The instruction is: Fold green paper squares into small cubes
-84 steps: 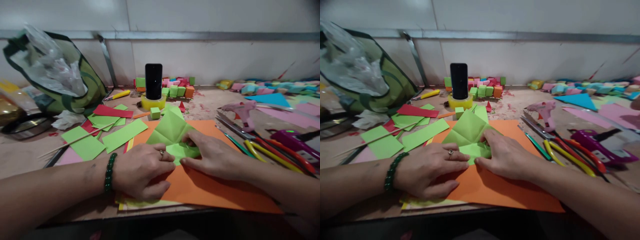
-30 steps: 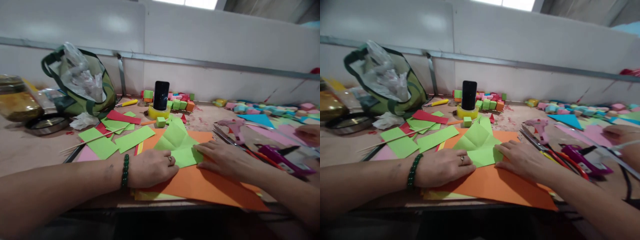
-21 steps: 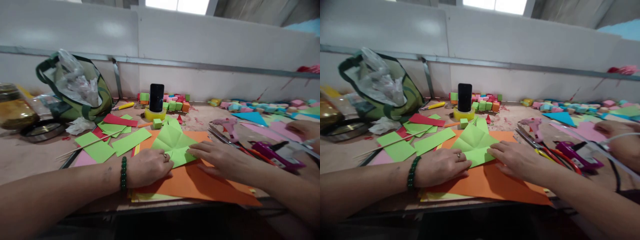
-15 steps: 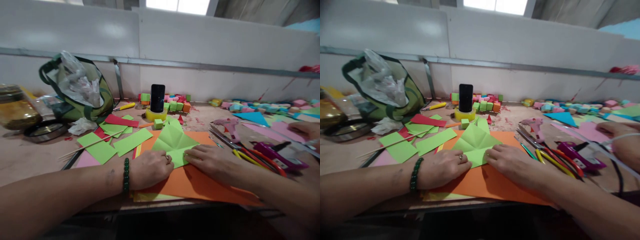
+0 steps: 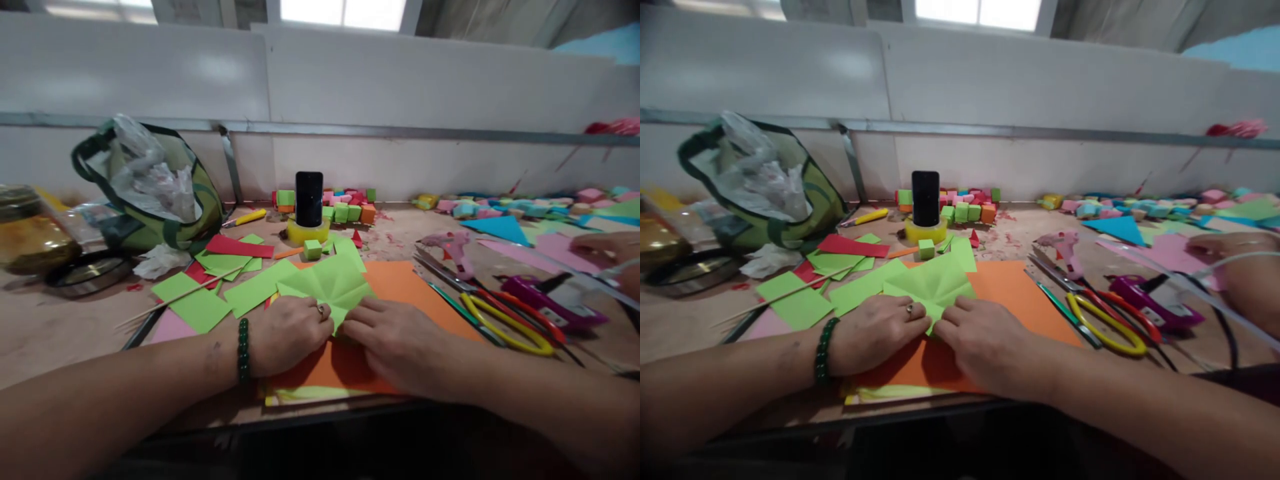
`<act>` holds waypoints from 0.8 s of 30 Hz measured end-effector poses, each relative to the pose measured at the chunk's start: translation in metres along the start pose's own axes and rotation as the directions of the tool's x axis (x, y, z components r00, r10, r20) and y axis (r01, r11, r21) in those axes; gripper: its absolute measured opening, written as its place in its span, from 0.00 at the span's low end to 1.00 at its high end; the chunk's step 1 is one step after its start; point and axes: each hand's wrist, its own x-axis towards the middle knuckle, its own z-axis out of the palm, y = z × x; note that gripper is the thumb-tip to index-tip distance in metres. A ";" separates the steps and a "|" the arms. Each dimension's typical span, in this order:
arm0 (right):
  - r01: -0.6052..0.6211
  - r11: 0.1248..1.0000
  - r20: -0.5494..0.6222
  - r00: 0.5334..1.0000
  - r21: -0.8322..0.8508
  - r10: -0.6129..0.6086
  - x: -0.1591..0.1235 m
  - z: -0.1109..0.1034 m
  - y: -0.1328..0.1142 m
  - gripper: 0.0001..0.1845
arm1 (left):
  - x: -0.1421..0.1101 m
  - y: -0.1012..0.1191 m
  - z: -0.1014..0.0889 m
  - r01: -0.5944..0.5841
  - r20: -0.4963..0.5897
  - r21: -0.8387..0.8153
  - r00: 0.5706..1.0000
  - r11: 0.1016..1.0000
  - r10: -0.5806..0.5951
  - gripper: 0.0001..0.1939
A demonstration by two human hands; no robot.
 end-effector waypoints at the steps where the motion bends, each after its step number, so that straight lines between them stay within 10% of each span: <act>1: 0.013 0.999 0.012 1.000 0.035 -0.013 -0.001 -0.001 0.006 0.12 | -0.002 -0.002 0.001 0.010 -0.004 -0.020 1.000 1.000 -0.010 0.09; 11: 0.148 0.984 0.092 0.986 -0.098 -0.139 -0.019 -0.009 -0.001 0.07 | -0.003 0.026 -0.026 0.143 0.221 -0.218 0.971 0.965 -0.093 0.27; 18: -0.079 0.876 0.261 0.964 0.476 -0.055 -0.017 -0.027 0.014 0.21 | -0.005 0.025 -0.017 0.069 0.131 -0.251 0.991 0.966 -0.037 0.32; 24: -0.295 0.595 0.390 0.920 0.748 -0.035 -0.016 -0.026 0.047 0.08 | -0.006 0.032 -0.017 -0.077 0.063 -0.176 0.994 0.981 0.090 0.21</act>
